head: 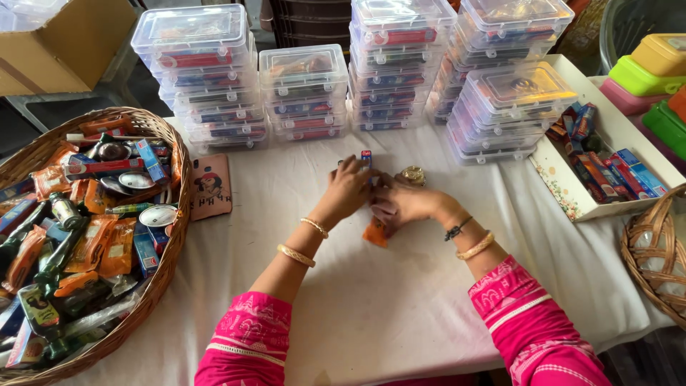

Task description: The person wipes small packaged items with a pink cloth and places them into a clear plastic bag. The items include a toothpaste tube, a small orange packet, and a green tube. The person handles each item individually, wiping it before placing it into the bag.

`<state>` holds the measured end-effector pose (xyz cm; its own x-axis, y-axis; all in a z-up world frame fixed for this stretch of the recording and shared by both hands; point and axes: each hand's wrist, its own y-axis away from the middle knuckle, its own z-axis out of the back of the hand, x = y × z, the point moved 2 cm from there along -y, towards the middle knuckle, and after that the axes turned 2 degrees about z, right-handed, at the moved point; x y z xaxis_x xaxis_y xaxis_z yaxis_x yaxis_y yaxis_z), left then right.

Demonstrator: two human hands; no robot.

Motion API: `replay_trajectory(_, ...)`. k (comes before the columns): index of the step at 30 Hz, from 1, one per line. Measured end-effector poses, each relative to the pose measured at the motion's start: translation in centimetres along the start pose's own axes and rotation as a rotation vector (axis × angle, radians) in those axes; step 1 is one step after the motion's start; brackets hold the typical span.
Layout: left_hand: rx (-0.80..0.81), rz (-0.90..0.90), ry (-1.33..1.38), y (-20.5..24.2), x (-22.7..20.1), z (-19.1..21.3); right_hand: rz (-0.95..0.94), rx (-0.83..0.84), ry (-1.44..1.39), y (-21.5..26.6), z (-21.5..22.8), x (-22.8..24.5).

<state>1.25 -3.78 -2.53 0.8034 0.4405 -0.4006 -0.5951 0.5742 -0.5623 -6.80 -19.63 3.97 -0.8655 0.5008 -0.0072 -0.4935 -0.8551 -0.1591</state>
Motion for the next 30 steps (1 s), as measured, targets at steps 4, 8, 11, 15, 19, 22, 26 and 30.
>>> replay_trajectory(4, 0.123, 0.125, -0.009, 0.7, 0.2, 0.0, -0.289, -0.055, -0.366, 0.5, -1.8, -2.1)
replay_trajectory(8, 0.182, 0.161, 0.050, 0.5, 0.2, 0.8, -0.653, -0.042, -0.385, 1.7, -1.0, -3.8)
replay_trajectory(11, 0.231, 0.180, 0.033, 0.3, 0.2, 1.1, -0.742, -0.201, -0.501, 2.9, -0.2, -4.8)
replay_trajectory(15, 0.258, 0.179, 0.028, 0.3, -0.8, 2.3, -0.609, -0.491, -0.564, 3.7, 1.1, -4.7)
replay_trajectory(19, 0.218, 0.154, 0.003, 0.4, -1.1, 2.0, -1.005, -0.591, -0.757, 4.4, 3.1, -4.0)
replay_trajectory(22, 0.211, 0.150, -0.034, 0.6, -1.7, 2.2, -0.883, -0.283, -0.120, 5.2, 1.3, -5.3)
replay_trajectory(26, 0.248, 0.150, -0.094, 0.6, -2.3, 2.3, -0.710, -0.103, 0.115, 4.8, -1.4, -4.6)
replay_trajectory(30, 0.201, 0.110, -0.096, 0.8, -3.0, 2.5, -0.640, -0.263, 0.234, 4.2, -0.6, -3.3)
